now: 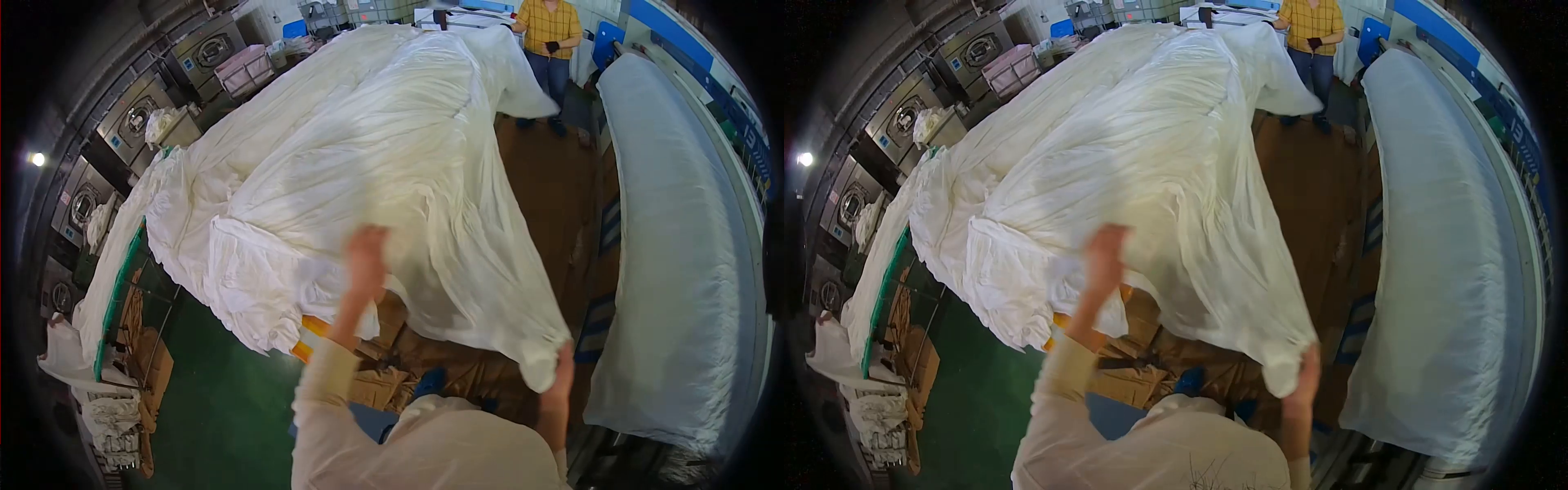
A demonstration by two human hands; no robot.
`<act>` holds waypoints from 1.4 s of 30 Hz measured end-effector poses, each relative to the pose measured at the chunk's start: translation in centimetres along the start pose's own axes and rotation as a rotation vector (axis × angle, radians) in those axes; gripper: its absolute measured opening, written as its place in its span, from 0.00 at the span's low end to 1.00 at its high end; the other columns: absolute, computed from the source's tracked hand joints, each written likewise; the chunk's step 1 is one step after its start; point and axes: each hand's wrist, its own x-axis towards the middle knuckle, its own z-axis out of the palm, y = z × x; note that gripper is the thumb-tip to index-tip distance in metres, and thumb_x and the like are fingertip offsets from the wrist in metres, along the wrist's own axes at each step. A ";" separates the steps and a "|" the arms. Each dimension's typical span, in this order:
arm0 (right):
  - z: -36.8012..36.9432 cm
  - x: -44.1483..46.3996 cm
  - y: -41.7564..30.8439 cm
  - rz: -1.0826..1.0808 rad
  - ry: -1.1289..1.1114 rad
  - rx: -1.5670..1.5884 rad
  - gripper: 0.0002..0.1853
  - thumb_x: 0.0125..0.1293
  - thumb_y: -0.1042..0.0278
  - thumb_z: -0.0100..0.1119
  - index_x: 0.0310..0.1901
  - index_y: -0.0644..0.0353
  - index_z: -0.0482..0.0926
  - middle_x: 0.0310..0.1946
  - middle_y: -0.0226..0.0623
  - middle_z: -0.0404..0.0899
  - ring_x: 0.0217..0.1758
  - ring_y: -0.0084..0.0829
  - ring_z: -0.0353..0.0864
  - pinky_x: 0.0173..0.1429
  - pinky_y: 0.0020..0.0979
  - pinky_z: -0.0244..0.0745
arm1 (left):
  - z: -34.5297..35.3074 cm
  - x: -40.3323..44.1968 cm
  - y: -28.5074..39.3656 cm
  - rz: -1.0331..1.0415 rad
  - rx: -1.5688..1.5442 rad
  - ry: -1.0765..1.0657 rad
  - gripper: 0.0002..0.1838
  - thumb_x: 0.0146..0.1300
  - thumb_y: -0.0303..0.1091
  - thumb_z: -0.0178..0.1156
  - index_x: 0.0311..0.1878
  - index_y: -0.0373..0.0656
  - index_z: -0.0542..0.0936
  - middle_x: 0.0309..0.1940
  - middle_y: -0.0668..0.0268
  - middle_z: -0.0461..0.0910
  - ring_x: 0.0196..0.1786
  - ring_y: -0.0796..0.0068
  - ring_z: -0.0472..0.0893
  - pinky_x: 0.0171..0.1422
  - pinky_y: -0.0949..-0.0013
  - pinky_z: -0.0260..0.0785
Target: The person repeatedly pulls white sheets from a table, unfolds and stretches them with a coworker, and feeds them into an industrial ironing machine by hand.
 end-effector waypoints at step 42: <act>4.7 -6.8 -6.7 -0.174 -0.021 0.421 0.24 0.68 0.50 0.46 0.52 0.64 0.71 0.39 0.37 0.80 0.41 0.31 0.81 0.46 0.30 0.77 | 19.1 -23.6 -9.0 -0.698 -0.533 -0.870 0.12 0.60 0.38 0.56 0.35 0.37 0.79 0.28 0.58 0.79 0.27 0.71 0.75 0.30 0.64 0.66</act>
